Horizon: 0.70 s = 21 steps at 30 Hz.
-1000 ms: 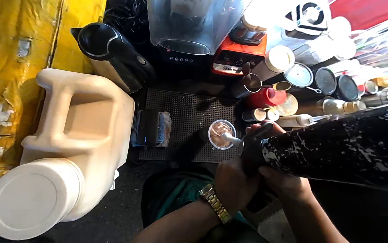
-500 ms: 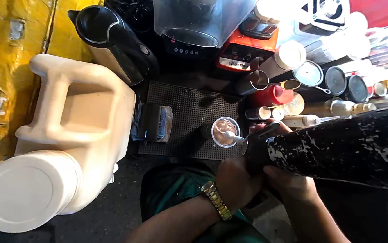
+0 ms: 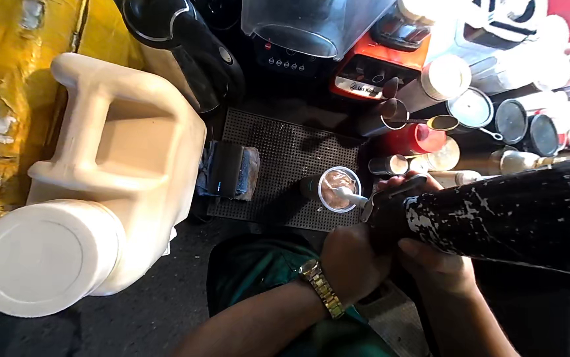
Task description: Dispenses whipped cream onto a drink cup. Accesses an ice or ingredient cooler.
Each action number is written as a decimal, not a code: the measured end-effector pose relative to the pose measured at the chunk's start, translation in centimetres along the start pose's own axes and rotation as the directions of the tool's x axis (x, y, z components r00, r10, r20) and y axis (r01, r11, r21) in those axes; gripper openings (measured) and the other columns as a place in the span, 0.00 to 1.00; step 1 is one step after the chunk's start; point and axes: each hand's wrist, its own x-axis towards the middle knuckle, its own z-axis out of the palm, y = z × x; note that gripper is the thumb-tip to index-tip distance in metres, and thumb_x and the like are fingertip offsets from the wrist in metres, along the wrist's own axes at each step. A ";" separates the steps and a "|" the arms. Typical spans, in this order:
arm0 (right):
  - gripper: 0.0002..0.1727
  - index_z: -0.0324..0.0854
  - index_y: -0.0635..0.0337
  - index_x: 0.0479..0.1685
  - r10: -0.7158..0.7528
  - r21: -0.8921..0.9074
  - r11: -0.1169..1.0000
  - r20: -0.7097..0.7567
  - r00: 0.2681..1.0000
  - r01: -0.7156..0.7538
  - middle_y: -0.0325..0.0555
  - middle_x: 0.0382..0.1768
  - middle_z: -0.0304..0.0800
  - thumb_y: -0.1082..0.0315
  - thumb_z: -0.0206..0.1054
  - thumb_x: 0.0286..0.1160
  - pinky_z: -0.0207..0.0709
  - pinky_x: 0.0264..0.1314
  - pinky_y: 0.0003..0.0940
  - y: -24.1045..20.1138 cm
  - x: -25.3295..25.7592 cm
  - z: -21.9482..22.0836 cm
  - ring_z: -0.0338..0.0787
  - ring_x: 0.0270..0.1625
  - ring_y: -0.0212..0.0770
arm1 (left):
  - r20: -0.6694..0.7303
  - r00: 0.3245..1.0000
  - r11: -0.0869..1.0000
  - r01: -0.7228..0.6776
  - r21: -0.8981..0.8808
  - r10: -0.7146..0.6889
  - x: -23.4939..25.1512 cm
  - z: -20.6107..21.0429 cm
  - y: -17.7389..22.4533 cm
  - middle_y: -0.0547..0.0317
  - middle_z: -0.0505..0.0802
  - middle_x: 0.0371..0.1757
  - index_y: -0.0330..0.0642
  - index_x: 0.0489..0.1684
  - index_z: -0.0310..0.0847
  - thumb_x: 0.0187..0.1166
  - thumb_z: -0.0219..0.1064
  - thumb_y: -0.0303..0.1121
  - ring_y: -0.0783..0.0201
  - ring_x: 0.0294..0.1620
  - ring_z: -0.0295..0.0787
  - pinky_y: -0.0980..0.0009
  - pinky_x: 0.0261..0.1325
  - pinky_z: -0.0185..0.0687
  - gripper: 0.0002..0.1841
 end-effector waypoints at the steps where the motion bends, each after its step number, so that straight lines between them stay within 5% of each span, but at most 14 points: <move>1: 0.54 0.65 0.48 0.85 0.000 0.010 1.000 -0.005 1.000 0.000 0.39 0.77 0.78 0.57 0.87 0.46 0.78 0.78 0.40 0.1 0.0 0.1 0.79 0.78 0.40 | 0.004 1.000 1.000 0.006 0.001 -0.006 0.0 0.0 0.0 0.53 0.93 0.33 0.37 0.38 0.88 0.72 0.73 0.41 0.62 0.39 0.93 0.59 0.46 0.90 0.14; 21: 0.54 0.67 0.47 0.83 -0.012 0.038 0.999 -0.026 1.000 0.013 0.37 0.75 0.80 0.58 0.89 0.44 0.78 0.77 0.40 0.4 0.7 0.2 0.80 0.76 0.39 | 0.039 0.998 0.999 0.050 0.004 -0.050 0.7 -0.4 0.1 0.52 0.92 0.32 0.37 0.36 0.87 0.73 0.72 0.42 0.60 0.39 0.93 0.57 0.45 0.88 0.14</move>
